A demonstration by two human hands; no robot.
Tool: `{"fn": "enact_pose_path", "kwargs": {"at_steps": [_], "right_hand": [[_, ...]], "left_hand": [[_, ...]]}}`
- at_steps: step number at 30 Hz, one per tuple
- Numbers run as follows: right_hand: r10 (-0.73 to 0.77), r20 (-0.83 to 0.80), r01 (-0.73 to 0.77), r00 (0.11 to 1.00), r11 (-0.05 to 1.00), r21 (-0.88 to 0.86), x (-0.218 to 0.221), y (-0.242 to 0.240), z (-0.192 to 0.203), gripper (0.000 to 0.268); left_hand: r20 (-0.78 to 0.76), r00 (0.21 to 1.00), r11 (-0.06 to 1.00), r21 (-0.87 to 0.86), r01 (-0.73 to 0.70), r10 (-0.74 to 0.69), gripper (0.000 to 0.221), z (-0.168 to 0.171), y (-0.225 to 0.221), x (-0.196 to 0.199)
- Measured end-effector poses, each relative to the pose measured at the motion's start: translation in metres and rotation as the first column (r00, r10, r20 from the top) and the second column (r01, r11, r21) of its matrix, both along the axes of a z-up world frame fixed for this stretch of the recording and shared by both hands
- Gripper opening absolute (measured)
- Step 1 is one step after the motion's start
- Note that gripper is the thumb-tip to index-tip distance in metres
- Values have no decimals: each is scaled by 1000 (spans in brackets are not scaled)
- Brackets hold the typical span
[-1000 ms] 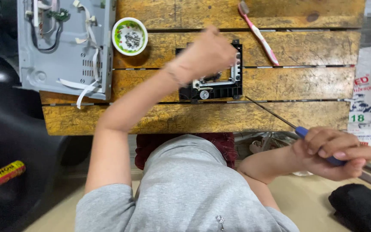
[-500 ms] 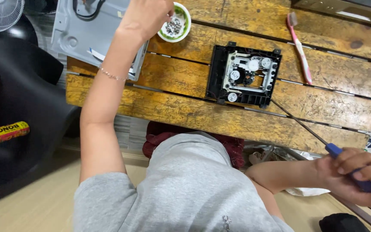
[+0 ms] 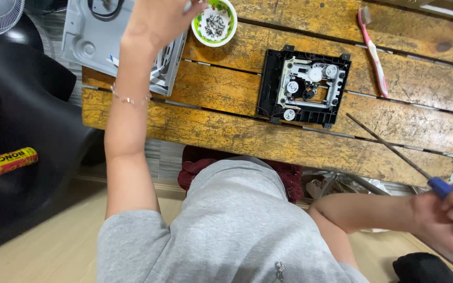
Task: Disassembling and cleaning a disc drive assembly using a screwdriver and a toothbrush
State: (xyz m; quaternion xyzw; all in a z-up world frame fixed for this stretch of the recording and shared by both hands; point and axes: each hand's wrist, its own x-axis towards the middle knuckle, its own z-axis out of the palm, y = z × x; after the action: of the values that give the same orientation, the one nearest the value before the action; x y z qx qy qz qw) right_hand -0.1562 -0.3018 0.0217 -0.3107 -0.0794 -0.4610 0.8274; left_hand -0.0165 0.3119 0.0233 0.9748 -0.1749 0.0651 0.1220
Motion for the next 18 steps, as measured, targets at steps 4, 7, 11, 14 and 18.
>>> {"fn": "enact_pose_path", "kwargs": {"at_steps": [4, 7, 11, 14, 18], "right_hand": [[-54, -4, 54, 999, 999, 5, 25, 28, 9, 37], [-47, -140, 1, 989, 949, -315, 35, 62, 2, 29], [159, -89, -182, 983, 860, -477, 43, 100, 26, 44], [122, -57, -134, 991, 878, -459, 46, 108, 29, 40], [152, -178, -224, 972, 819, -528, 51, 114, 30, 38]], "left_hand": [[197, 974, 989, 118, 87, -109, 2, -2, -29, -22], [55, 983, 984, -16, 177, -175, 26, -8, -75, -41], [79, 963, 942, -197, 270, -259, 21, -44, -147, -69], [277, 928, 891, -309, 333, -251, 40, -87, -186, -89], [48, 975, 957, -184, 224, -219, 93, -90, -202, -95]]}}
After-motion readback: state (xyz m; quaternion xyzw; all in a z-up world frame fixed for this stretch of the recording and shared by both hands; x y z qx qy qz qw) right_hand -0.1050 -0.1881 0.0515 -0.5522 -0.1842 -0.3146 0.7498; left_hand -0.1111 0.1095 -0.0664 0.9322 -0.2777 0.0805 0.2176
